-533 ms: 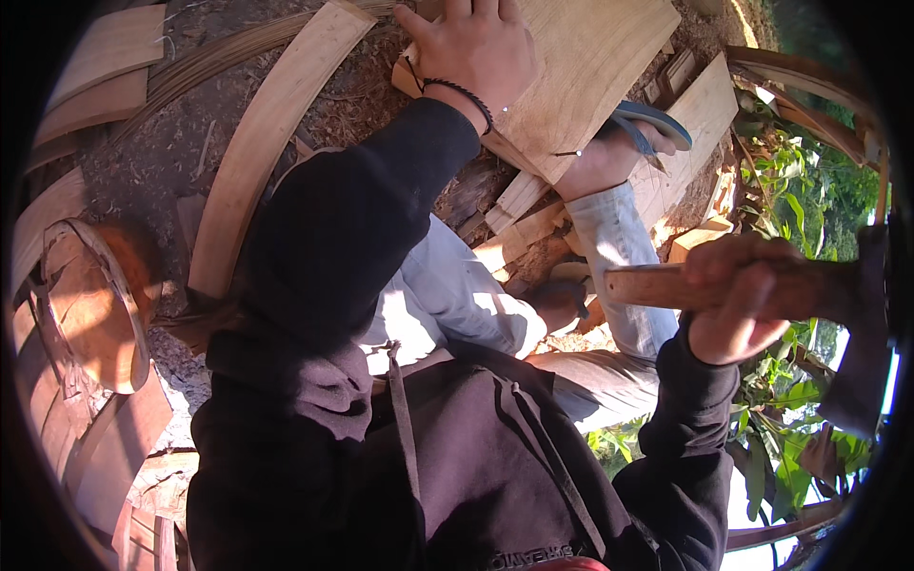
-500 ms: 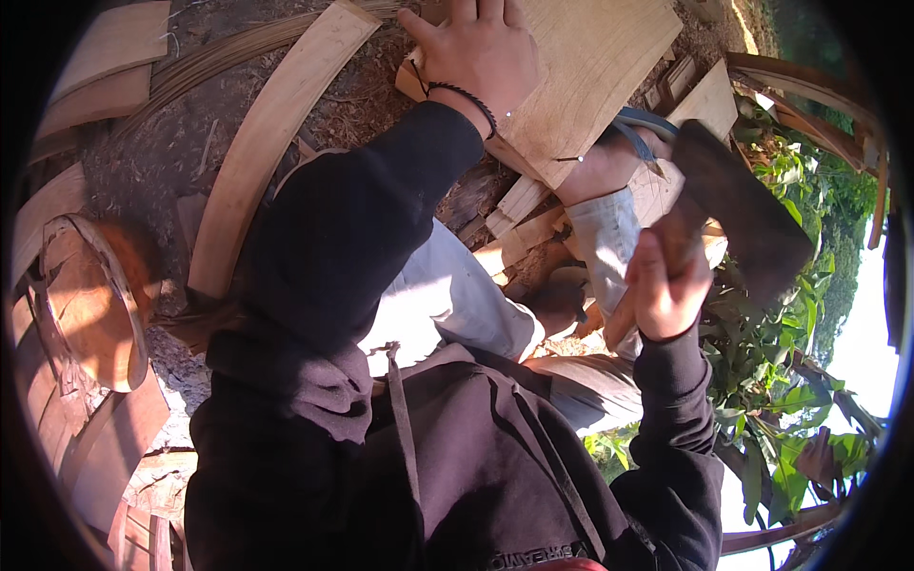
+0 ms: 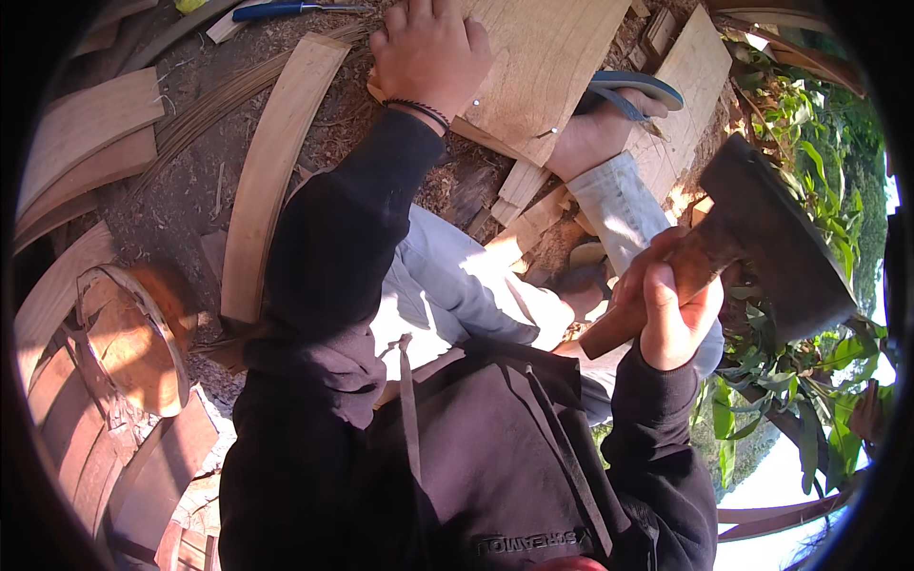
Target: The person positions wood planks, drives nails into them using a small axe as a hammer, and retrieves more nails from a bucket.
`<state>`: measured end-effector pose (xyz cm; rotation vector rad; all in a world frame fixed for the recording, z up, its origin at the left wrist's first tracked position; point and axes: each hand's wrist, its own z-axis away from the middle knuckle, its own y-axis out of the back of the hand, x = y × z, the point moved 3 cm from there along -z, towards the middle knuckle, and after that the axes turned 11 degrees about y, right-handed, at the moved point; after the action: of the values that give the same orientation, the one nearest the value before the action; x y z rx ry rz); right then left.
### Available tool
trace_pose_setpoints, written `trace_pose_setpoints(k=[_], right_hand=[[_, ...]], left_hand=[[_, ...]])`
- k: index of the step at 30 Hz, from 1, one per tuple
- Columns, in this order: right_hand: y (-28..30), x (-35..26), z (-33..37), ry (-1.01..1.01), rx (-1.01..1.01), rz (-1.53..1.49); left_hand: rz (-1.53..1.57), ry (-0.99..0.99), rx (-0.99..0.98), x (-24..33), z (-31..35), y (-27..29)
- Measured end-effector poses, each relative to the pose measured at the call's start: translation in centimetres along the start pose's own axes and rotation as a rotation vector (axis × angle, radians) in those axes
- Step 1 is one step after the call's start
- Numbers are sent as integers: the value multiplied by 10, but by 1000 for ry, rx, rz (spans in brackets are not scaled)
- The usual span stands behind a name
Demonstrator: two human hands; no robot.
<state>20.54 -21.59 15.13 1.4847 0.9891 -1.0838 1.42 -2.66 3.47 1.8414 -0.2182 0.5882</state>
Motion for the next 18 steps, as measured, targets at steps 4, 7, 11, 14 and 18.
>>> trace_pose_setpoints(k=[4,7,11,14,18], right_hand=[[9,66,49,-229,-6,-81],[23,72,36,-242,85,-214],[33,81,19,-339,40,-455],[26,104,5,-346,7,-390],[12,138,-14,-348,-58,-156]], left_hand=[[177,-34,-63,-1,-9,-4],[217,-217,-177,-14,-12,-6],[-25,-616,-268,5,25,27],[-341,-671,-388,22,48,26],[-426,-648,-334,16,50,14]])
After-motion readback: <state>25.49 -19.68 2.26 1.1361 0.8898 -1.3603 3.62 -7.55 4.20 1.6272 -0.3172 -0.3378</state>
